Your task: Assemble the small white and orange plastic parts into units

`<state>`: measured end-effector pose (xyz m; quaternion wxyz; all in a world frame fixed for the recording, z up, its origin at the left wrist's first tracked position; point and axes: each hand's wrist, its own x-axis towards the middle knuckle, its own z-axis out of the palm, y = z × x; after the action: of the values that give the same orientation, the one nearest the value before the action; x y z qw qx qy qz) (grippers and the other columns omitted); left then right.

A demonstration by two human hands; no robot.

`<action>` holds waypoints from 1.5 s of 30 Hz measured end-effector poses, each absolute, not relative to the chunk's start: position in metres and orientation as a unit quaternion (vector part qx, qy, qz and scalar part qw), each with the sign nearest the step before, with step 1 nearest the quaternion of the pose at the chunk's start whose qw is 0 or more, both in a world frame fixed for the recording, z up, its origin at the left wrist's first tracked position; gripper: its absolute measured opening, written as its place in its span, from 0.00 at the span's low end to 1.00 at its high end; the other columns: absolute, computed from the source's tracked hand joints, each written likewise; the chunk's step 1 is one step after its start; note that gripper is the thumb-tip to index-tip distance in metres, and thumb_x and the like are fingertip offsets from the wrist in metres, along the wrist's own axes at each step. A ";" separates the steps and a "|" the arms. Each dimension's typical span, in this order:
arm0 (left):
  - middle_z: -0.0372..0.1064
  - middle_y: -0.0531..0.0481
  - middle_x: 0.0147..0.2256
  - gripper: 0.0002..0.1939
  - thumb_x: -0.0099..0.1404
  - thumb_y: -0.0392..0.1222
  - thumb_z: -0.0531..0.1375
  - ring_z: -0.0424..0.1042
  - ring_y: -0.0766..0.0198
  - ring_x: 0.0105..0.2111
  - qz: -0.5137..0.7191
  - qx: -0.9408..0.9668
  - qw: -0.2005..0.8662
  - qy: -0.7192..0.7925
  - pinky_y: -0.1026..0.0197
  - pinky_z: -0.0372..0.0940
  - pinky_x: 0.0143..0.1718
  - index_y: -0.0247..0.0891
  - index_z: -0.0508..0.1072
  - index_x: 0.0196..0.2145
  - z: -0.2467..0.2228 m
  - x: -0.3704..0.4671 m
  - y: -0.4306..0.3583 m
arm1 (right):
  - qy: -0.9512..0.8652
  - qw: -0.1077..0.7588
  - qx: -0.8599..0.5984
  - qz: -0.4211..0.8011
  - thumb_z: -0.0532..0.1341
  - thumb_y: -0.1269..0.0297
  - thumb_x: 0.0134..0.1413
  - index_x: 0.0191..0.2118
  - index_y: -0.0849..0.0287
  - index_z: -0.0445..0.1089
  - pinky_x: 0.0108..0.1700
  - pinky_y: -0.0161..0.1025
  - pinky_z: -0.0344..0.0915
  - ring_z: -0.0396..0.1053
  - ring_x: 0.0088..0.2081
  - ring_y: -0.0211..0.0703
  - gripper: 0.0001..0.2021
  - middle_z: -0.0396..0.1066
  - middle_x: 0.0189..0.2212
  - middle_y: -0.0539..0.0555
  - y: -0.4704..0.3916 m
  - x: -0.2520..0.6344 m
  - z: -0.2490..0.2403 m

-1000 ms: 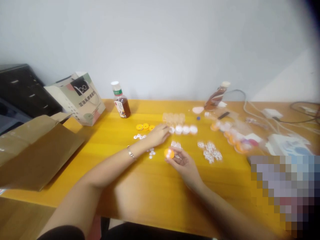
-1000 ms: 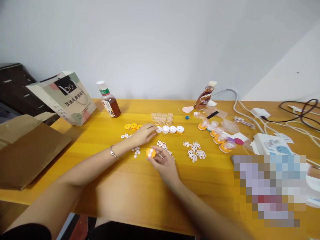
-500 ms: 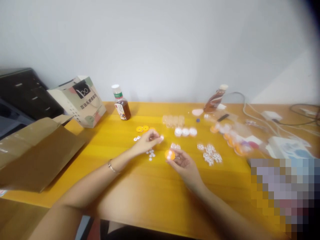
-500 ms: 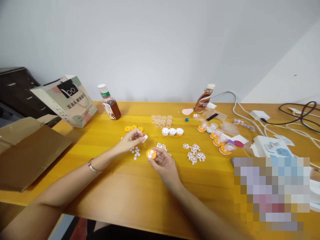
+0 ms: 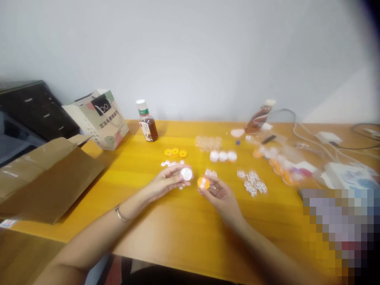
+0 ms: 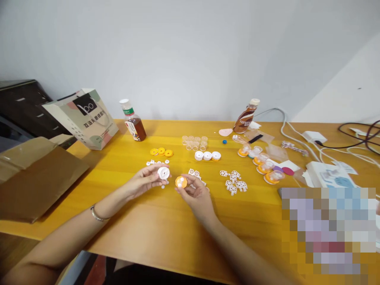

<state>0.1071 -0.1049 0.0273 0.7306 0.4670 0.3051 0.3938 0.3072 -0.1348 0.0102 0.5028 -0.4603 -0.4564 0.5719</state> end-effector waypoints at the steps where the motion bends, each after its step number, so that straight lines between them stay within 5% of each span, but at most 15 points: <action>1: 0.69 0.41 0.42 0.22 0.58 0.42 0.61 0.72 0.62 0.37 0.394 0.457 0.738 0.302 0.63 0.63 0.41 0.35 0.65 0.50 0.027 0.107 -0.106 | -0.463 0.503 -0.460 0.567 0.67 0.62 0.38 0.42 0.55 0.67 0.43 0.41 0.70 0.72 0.33 0.39 0.20 0.70 0.37 0.52 -0.135 0.307 0.011; 17: 0.66 0.44 0.44 0.20 0.60 0.39 0.59 0.66 0.64 0.40 0.384 0.580 0.651 0.303 0.64 0.60 0.39 0.39 0.63 0.51 0.022 0.113 -0.108 | -0.499 0.484 -0.472 0.542 0.65 0.63 0.41 0.43 0.57 0.69 0.46 0.42 0.69 0.73 0.36 0.42 0.19 0.74 0.35 0.53 -0.138 0.305 0.014; 34: 0.65 0.43 0.44 0.17 0.62 0.37 0.56 0.66 0.62 0.43 0.362 0.668 0.551 0.345 0.57 0.60 0.48 0.36 0.63 0.49 0.026 0.120 -0.115 | -0.517 0.461 -0.459 0.556 0.65 0.64 0.40 0.42 0.57 0.70 0.45 0.43 0.69 0.73 0.35 0.42 0.18 0.75 0.33 0.52 -0.138 0.306 0.011; 45: 0.63 0.44 0.45 0.17 0.64 0.36 0.52 0.63 0.61 0.45 0.304 0.839 0.303 0.333 0.54 0.60 0.47 0.40 0.62 0.51 0.036 0.121 -0.125 | -0.533 0.453 -0.433 0.569 0.65 0.66 0.41 0.42 0.55 0.71 0.43 0.42 0.70 0.73 0.34 0.41 0.17 0.75 0.32 0.51 -0.138 0.306 0.007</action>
<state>0.1215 -0.1251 0.0359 0.3032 0.8393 0.3335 0.3040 0.3059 -0.1376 0.0067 0.4529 -0.4327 -0.5328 0.5690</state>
